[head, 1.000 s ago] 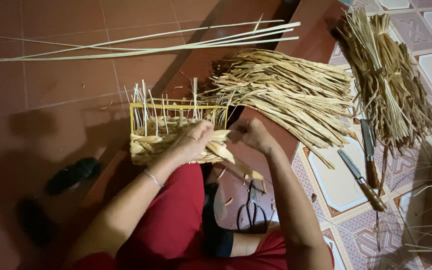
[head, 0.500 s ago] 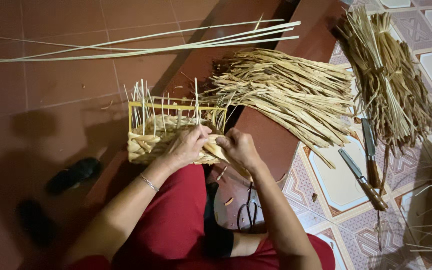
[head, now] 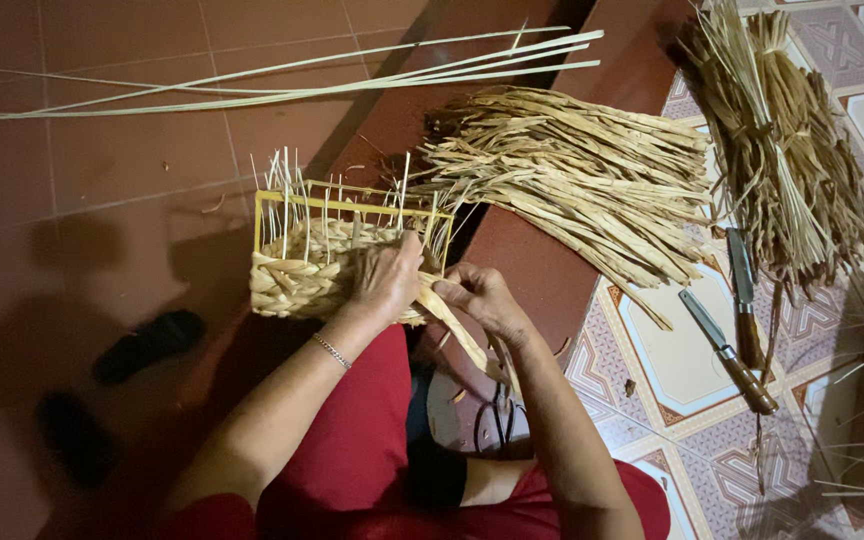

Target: The person weaves a basket using dried palm leaves, interlacing them through a rectangular frame. They use scissors to trim excess material and a knife to adjust the weave, working continuously on the basket's edge.

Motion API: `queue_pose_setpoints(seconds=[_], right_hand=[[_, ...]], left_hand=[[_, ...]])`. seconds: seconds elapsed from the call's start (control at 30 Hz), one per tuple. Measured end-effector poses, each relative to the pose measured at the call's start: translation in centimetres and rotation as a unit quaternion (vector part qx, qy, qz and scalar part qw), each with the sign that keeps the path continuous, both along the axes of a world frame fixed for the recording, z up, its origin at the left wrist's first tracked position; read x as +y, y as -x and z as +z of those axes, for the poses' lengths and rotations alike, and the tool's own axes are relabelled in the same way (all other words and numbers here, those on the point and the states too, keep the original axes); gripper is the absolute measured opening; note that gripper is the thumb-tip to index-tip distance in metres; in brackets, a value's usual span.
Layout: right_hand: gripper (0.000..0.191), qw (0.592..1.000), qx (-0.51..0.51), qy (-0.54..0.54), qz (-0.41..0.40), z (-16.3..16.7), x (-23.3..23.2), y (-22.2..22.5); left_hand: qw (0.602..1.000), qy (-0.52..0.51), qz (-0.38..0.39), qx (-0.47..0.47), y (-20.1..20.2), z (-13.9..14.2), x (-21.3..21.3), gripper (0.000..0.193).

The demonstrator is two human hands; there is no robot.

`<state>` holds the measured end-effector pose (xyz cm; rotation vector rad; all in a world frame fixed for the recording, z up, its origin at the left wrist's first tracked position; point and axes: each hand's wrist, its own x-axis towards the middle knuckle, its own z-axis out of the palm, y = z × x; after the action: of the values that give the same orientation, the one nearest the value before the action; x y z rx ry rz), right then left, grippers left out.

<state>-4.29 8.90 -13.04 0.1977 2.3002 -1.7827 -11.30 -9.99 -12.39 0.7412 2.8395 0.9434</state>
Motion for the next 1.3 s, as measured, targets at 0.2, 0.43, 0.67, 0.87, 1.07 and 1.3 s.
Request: queue_pose_setpoints(seconds=[0.2,0.43,0.67,0.87,1.07,1.3], right_hand=[[0.033,0.842,0.4,-0.361,-0.018,2.7,0.0,-1.2],[0.039,0.913,0.17,-0.362,0.076,6.0,-1.0,-5.5],[0.016,0.821,0.207,-0.531,0.021,11.7,-0.5,-4.2],[0.019,0.652,0.532,-0.525,-0.132,9.4,-1.8,-2.1],[0.017,0.989,0.069,-0.042,-0.124,1.9,-1.7,0.2],[0.016,0.967,0.04,0.199,-0.154,-0.7,-1.6,2.4]], left_hand=[[0.991,-0.036,-0.062,0.111,-0.5,-0.2,-1.0,0.037],[0.975,-0.105,-0.184,0.061,0.0,-0.9,-0.6,0.038],[0.973,0.007,-0.226,-0.047,-1.0,0.8,-1.6,0.026],[0.982,0.058,-0.087,-0.159,-0.7,0.9,-0.2,0.012],[0.995,-0.092,-0.03,-0.032,-0.3,0.2,-0.4,0.013],[0.99,-0.039,0.028,-0.134,-0.6,0.3,1.1,0.023]])
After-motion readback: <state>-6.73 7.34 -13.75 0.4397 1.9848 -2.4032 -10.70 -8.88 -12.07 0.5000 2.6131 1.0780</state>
